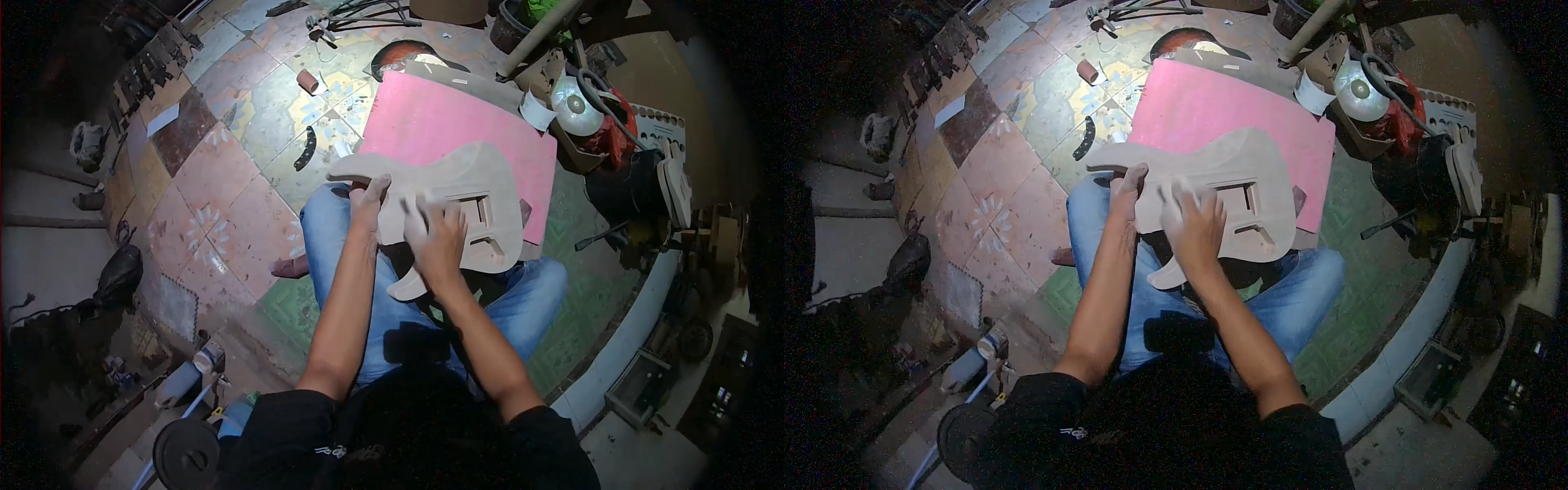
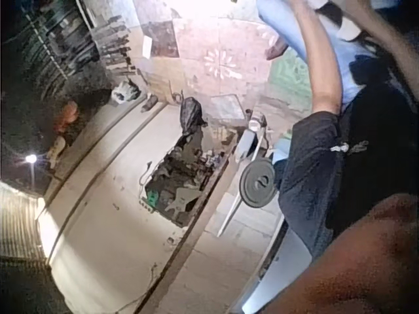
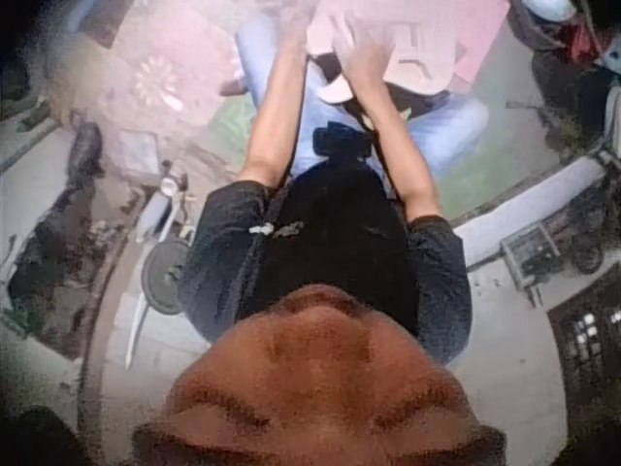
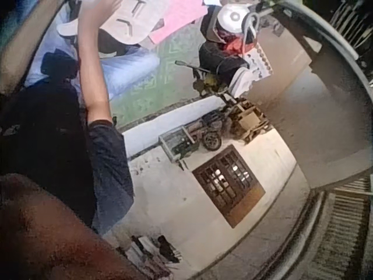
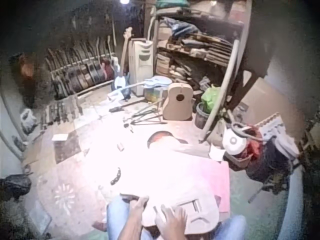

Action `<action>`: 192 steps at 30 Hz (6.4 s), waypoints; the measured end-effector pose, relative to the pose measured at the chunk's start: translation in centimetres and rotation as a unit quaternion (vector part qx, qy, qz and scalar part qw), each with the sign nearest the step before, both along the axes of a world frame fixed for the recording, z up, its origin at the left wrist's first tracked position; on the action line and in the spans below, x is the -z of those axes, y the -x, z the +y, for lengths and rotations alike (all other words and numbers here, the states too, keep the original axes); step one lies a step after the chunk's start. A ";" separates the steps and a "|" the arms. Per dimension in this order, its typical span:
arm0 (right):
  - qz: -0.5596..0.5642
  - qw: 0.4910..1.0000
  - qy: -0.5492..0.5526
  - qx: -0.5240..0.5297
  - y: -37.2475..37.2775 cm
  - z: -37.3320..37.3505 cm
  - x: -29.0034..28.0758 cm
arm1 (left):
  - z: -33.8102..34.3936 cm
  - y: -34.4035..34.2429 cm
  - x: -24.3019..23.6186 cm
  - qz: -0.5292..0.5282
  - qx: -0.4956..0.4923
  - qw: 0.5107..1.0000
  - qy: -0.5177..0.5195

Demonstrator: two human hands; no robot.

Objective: The person sands the surfaces and edges of a wooden electric guitar body using a sanding block, turning the body over and around to reach different sides.

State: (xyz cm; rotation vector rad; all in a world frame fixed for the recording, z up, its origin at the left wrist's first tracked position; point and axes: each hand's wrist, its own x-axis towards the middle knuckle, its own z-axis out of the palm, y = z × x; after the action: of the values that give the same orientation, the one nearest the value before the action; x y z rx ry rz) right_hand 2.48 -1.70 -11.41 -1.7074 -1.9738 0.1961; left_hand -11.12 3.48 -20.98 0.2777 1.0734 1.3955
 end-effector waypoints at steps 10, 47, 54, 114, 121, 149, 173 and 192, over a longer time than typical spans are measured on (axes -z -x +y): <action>-0.013 0.998 0.035 -0.047 0.7 -3.4 -0.2 | 0.6 0.6 2.0 0.034 -0.036 0.999 0.022; 0.007 0.999 0.045 -0.019 -1.5 3.3 0.0 | 1.1 -0.5 -4.0 0.005 -0.046 0.999 0.024; 0.339 0.936 0.042 0.089 -10.4 -0.1 -2.4 | 0.3 -0.2 -8.4 -0.126 0.088 0.983 0.104; 0.607 0.773 0.131 0.130 -15.0 -5.7 5.4 | -7.7 -3.5 -10.8 0.837 0.276 0.438 -0.179; 0.580 0.792 0.141 0.126 -15.2 -6.0 5.1 | -6.4 -2.3 -11.9 0.822 0.292 0.470 -0.133; 0.536 0.826 0.116 0.130 -15.1 -6.1 6.4 | -2.7 -3.8 -10.0 0.832 0.253 0.472 -0.145; 0.535 0.829 0.101 0.127 -15.0 -6.1 6.1 | 4.0 7.5 -9.3 0.706 0.157 0.668 -0.175; 0.757 0.544 -0.009 0.363 -21.6 -3.6 6.4 | 5.3 9.3 -6.5 0.483 0.112 0.853 -0.160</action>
State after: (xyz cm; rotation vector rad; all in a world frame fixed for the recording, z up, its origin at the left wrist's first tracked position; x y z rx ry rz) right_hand 24.12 -5.28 -17.81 -1.2136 0.0624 0.9166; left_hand -20.41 8.79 -14.47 1.4207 1.5275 1.2027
